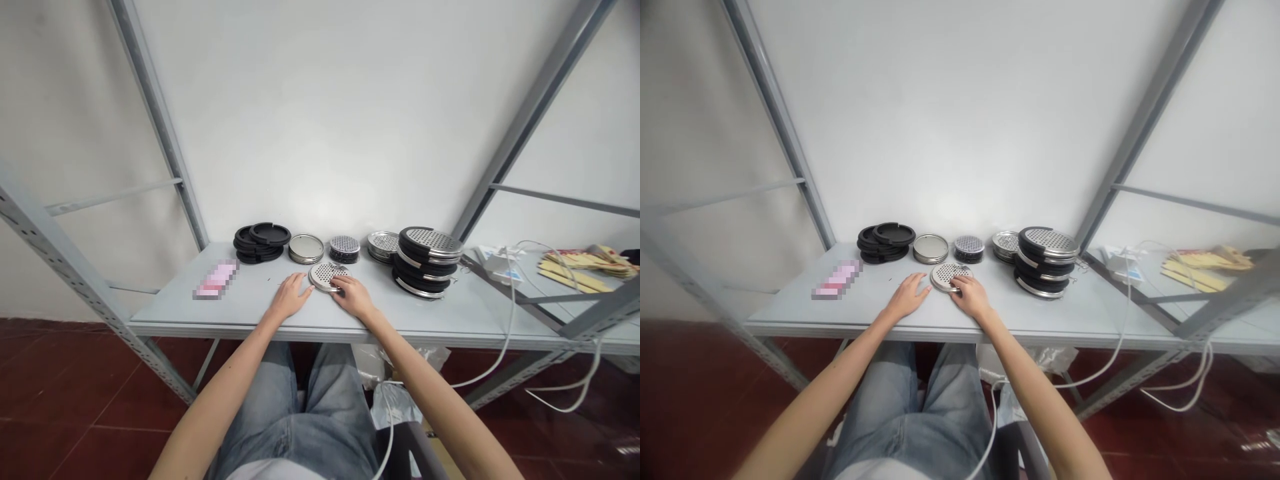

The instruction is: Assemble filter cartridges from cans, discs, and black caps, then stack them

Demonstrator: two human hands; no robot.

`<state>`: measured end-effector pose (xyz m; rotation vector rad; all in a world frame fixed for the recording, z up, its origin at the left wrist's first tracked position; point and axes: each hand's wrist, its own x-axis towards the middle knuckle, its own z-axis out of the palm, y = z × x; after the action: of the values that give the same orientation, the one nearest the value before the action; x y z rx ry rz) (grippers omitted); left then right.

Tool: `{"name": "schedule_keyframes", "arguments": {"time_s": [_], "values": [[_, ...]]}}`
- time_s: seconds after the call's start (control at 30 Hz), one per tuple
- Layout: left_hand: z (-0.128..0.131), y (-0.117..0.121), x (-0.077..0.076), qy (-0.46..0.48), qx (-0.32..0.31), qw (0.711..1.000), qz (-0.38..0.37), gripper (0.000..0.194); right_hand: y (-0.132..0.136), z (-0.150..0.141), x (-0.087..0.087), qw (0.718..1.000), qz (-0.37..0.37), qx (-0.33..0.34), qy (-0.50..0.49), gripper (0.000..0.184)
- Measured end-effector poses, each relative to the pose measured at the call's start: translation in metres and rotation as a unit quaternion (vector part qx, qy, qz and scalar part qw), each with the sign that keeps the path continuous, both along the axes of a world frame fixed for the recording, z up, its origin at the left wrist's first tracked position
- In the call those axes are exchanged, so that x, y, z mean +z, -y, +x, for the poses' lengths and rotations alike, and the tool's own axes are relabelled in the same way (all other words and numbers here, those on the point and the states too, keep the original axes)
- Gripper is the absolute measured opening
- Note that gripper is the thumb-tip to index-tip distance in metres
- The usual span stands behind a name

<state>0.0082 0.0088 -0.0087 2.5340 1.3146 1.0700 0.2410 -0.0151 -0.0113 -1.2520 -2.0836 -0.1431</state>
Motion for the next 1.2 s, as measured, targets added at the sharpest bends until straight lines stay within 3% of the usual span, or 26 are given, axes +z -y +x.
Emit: {"name": "schedule_keyframes", "arguments": {"time_s": [0.13,0.23,0.37,0.47,0.57,0.8,1.0,1.2], "values": [[-0.004,-0.01,0.002,0.06,-0.002,0.998,-0.011,0.033,0.003,-0.004,0.004,0.999,0.022,-0.024,0.013,0.022],[-0.018,-0.026,0.01,0.097,0.039,0.994,-0.012,0.027,0.005,-0.005,0.006,0.998,0.037,-0.037,0.027,0.021],[-0.047,-0.051,0.033,0.068,0.09,0.994,0.009,0.025,0.005,-0.004,0.007,0.999,0.014,-0.04,0.017,0.016],[-0.066,-0.065,0.054,0.051,0.154,0.987,0.012,0.039,0.006,-0.003,0.008,0.999,-0.008,-0.034,0.002,0.013],[-0.078,-0.077,0.072,-0.02,0.201,0.979,0.011,0.051,0.007,-0.003,0.009,0.999,-0.02,-0.031,-0.005,0.017],[-0.087,-0.099,0.102,-0.198,0.239,0.945,0.1,0.047,0.009,-0.004,0.013,0.999,-0.033,-0.024,-0.018,0.013],[-0.081,-0.112,0.118,-0.286,0.262,0.922,0.016,0.045,0.006,-0.002,0.01,0.999,-0.037,-0.018,-0.036,0.013],[-0.076,-0.121,0.126,-0.328,0.245,0.911,-0.058,0.027,0.004,0.0,0.008,0.998,-0.038,-0.013,-0.043,0.013]]}}
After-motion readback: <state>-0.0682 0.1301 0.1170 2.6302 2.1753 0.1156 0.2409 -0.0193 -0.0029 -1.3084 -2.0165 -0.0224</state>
